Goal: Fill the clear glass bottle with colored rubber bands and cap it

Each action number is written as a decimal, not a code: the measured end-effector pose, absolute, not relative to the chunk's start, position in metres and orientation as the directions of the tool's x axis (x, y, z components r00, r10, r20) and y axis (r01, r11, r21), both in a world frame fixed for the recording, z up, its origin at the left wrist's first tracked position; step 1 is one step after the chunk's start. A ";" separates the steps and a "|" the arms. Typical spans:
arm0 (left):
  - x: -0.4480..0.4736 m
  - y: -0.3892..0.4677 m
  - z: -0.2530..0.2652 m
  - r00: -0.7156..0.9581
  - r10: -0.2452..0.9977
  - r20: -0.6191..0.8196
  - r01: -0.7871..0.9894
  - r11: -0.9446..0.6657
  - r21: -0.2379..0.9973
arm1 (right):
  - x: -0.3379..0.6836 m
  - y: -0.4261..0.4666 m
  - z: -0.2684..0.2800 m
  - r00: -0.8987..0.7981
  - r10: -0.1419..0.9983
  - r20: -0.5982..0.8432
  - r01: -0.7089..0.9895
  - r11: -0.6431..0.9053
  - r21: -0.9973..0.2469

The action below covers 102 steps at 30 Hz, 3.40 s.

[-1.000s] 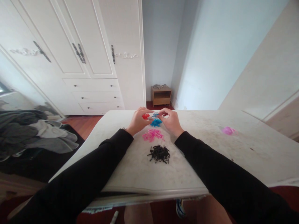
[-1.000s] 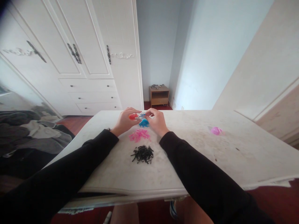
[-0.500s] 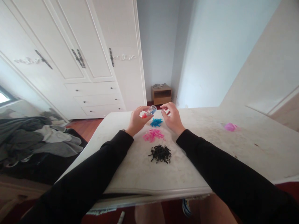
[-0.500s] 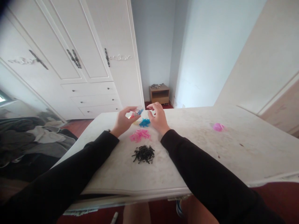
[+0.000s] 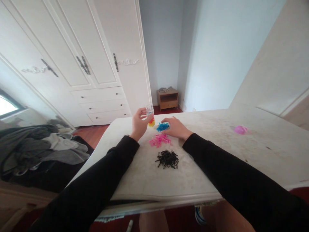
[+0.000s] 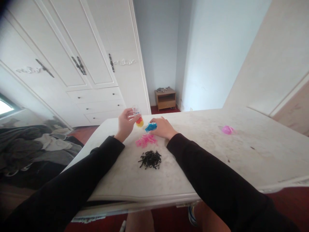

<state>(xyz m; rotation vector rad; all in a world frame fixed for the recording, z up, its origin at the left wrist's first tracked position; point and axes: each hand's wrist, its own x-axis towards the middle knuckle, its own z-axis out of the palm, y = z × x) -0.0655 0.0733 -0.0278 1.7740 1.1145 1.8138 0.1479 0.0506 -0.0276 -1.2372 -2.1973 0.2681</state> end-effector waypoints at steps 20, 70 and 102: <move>-0.072 0.064 -0.024 0.113 0.642 0.758 0.585 -0.660 0.472 | 0.149 0.057 -0.024 -0.136 0.803 0.580 0.437 0.574 -0.692; -0.063 0.056 -0.024 0.178 0.653 0.736 0.511 -0.701 0.498 | 0.138 0.034 -0.006 -0.095 0.614 0.784 0.268 0.774 -0.574; -0.068 0.063 -0.024 -0.086 0.725 0.683 0.422 -0.595 0.684 | 0.139 0.061 -0.030 -0.297 0.807 0.511 0.559 0.581 -0.591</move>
